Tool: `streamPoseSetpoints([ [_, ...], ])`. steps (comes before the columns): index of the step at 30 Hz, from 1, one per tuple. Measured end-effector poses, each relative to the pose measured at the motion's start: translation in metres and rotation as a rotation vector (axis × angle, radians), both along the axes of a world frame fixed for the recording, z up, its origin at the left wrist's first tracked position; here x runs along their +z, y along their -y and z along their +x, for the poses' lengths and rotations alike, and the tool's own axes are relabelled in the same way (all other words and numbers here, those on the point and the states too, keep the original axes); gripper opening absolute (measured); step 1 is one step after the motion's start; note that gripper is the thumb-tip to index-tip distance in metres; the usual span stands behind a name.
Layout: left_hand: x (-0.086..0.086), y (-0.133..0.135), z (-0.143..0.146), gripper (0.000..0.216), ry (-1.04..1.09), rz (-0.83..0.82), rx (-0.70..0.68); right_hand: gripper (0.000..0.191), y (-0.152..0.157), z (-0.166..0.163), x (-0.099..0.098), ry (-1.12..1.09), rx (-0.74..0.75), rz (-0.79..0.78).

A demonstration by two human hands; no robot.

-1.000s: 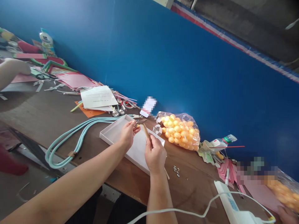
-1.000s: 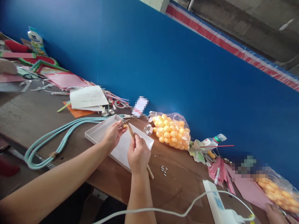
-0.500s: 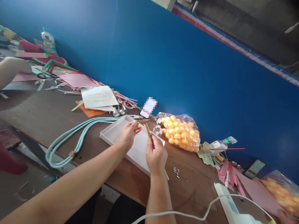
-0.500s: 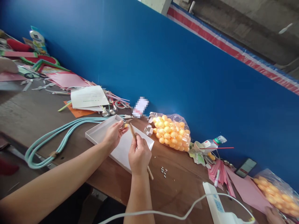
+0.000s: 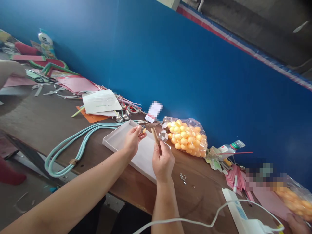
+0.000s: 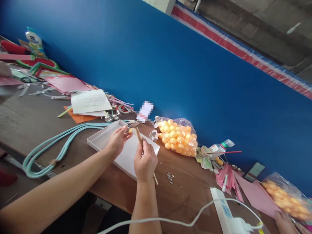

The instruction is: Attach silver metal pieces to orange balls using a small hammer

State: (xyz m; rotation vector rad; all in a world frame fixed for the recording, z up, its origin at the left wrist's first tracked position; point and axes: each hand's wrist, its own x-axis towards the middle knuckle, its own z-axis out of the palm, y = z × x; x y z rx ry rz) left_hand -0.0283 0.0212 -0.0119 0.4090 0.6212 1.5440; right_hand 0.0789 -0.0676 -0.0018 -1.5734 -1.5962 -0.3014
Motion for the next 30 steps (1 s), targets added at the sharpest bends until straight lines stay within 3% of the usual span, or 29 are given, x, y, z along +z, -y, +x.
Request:
streamPoseSetpoints([
  [4,0.0014,0.0003,-0.0004,0.018,0.004,-0.068,-0.011,0.031,0.0002,-0.0004,0.0000,0.038,-0.012,-0.089],
  [8,0.0022,0.0009,-0.0006,0.018,-0.014,-0.038,-0.013,0.033,0.0003,0.0001,0.0004,0.002,0.001,-0.049],
  [30,0.0044,0.0009,0.0005,0.014,0.023,-0.127,-0.016,0.032,0.0004,-0.0025,0.0014,0.020,-0.028,-0.173],
])
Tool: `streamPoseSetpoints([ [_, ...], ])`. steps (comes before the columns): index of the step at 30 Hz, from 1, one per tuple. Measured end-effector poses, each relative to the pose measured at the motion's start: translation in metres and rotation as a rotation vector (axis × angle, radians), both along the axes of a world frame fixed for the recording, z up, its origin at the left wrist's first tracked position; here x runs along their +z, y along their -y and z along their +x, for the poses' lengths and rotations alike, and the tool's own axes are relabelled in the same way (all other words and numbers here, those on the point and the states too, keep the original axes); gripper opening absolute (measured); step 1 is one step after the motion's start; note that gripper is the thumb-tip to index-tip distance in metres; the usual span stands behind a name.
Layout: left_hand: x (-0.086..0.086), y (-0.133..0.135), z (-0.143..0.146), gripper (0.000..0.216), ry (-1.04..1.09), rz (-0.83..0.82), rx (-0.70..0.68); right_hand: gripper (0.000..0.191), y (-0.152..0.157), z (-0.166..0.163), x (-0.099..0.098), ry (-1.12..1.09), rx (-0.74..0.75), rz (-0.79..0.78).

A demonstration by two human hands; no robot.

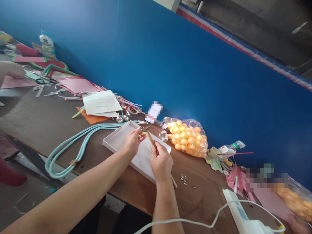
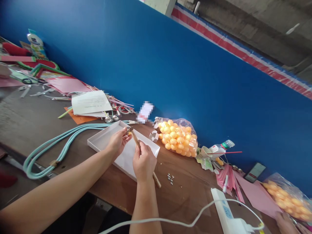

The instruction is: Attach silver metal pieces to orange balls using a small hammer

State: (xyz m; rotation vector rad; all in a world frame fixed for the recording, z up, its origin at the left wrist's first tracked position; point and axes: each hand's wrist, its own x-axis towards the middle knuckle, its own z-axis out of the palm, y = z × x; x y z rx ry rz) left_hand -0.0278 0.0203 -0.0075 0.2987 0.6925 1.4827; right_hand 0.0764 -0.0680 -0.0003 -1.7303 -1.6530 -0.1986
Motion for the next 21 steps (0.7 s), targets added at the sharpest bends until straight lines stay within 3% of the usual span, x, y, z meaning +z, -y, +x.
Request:
streamPoseSetpoints([
  [12,-0.0018,-0.0008,-0.0004,0.016,-0.019,0.014,-0.007,0.033,0.0001,0.0004,-0.0006,-0.023,-0.003,0.021],
  [16,-0.0027,-0.0010,-0.0007,0.014,-0.033,-0.017,-0.020,0.031,0.0005,0.0001,-0.0004,-0.021,0.005,-0.046],
  [21,-0.0050,-0.0013,-0.0016,0.018,-0.125,-0.014,0.015,0.032,-0.0001,0.0027,0.0019,-0.041,-0.079,-0.061],
])
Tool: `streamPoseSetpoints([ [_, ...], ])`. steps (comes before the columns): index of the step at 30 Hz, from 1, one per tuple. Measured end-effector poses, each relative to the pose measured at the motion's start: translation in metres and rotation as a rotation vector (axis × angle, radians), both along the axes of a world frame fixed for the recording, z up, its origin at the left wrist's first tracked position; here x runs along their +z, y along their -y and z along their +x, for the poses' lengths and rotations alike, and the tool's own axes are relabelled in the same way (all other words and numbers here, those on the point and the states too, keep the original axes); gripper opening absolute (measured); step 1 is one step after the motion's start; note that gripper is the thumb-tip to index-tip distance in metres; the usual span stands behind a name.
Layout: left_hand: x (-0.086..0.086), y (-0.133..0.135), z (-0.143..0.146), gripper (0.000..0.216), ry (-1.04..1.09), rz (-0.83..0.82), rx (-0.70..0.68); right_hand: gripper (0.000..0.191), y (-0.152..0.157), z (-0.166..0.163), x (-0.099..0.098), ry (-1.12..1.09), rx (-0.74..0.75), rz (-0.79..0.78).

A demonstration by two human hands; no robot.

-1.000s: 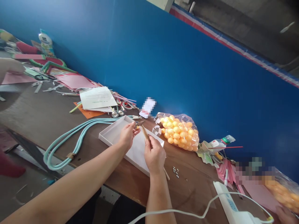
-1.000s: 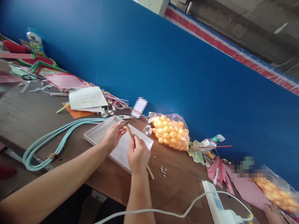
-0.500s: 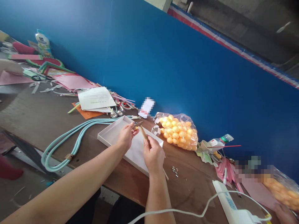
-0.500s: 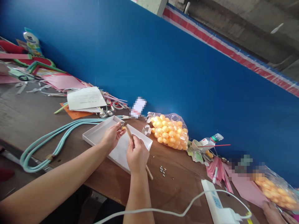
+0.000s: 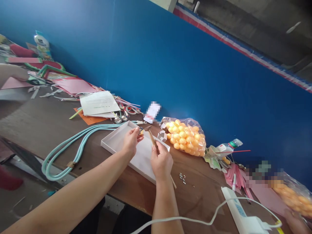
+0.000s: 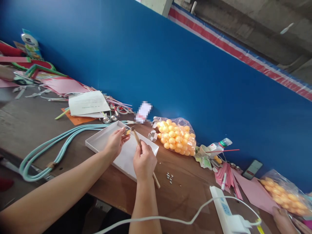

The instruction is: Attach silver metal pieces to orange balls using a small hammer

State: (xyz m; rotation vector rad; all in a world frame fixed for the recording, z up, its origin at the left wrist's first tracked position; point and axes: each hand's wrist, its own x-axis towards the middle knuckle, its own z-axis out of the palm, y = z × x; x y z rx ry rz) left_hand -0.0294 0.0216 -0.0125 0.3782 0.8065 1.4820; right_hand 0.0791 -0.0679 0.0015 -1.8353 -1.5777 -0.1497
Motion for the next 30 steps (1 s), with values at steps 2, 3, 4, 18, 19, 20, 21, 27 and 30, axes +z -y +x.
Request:
streamPoseSetpoints([
  [2,0.000,0.000,0.000,0.021,-0.044,0.011,0.022,0.031,-0.001,0.003,0.001,0.005,-0.054,-0.062],
  [3,0.000,0.001,-0.001,0.022,-0.063,0.022,0.032,0.031,-0.001,0.004,0.000,0.017,-0.073,-0.103],
  [4,0.000,0.001,-0.001,0.023,-0.079,0.038,0.041,0.030,-0.002,0.005,0.000,0.037,-0.080,-0.142],
  [18,0.001,0.004,0.000,0.030,-0.161,0.106,0.069,0.029,-0.004,0.012,-0.006,0.202,-0.035,-0.284],
  [19,0.002,0.005,0.000,0.030,-0.142,0.106,0.018,0.029,-0.004,0.011,-0.007,0.160,-0.018,-0.243],
  [20,0.003,0.006,0.001,0.029,-0.123,0.106,-0.045,0.029,-0.005,0.011,-0.007,0.100,0.008,-0.190],
  [21,0.004,0.008,0.002,0.029,-0.108,0.105,-0.120,0.030,-0.006,0.010,-0.007,0.026,0.039,-0.130],
  [27,0.009,0.020,0.006,0.029,-0.105,0.208,-0.562,0.051,-0.008,0.004,-0.007,-0.324,0.146,0.112],
  [30,0.008,0.022,0.006,0.031,-0.103,0.269,-0.683,0.045,-0.008,0.004,-0.006,-0.298,0.191,0.119],
])
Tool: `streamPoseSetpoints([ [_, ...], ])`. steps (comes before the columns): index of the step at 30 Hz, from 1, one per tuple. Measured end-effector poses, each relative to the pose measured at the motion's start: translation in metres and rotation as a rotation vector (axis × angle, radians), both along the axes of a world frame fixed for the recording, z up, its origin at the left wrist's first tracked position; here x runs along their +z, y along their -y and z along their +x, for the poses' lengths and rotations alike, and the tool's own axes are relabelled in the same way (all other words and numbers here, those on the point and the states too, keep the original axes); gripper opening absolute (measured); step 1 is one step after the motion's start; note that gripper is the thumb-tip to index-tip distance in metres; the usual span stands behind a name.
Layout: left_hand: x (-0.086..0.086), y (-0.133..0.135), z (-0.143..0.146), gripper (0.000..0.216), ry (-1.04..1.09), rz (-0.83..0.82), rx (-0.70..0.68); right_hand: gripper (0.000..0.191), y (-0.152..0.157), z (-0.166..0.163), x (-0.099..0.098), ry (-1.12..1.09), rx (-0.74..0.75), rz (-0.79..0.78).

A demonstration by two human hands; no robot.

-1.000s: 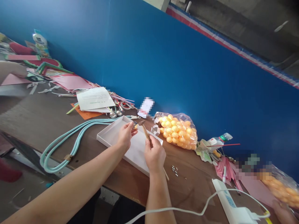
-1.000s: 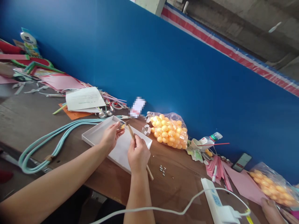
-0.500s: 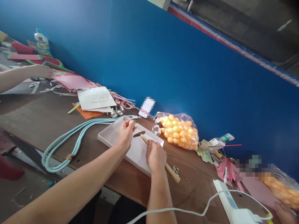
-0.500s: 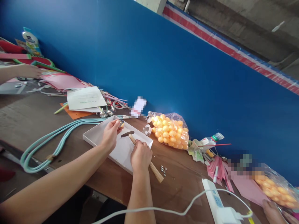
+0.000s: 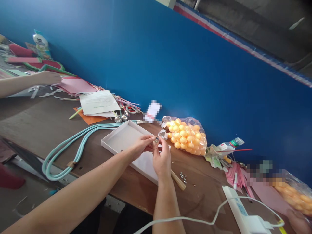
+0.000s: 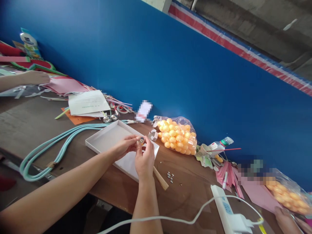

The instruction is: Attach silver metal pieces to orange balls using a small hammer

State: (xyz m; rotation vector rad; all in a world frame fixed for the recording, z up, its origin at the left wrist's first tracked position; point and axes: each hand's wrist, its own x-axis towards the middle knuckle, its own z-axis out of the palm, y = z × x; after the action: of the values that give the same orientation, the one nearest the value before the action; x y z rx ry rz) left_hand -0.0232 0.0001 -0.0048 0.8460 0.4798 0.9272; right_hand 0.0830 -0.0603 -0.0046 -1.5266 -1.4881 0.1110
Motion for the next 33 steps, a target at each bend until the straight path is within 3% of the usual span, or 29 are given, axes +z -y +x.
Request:
streamPoseSetpoints([
  [14,0.0013,0.0006,-0.0023,0.030,0.001,0.068,-0.039,0.033,0.0013,0.0013,0.0029,-0.053,0.032,0.042],
  [27,0.0017,-0.0004,-0.0026,0.036,-0.032,0.053,-0.013,0.042,0.0023,-0.0010,0.0053,-0.235,0.073,-0.041],
  [33,0.0013,-0.0007,-0.0030,0.036,-0.049,0.056,-0.014,0.042,-0.0008,0.0014,0.0023,-0.207,0.059,0.022],
])
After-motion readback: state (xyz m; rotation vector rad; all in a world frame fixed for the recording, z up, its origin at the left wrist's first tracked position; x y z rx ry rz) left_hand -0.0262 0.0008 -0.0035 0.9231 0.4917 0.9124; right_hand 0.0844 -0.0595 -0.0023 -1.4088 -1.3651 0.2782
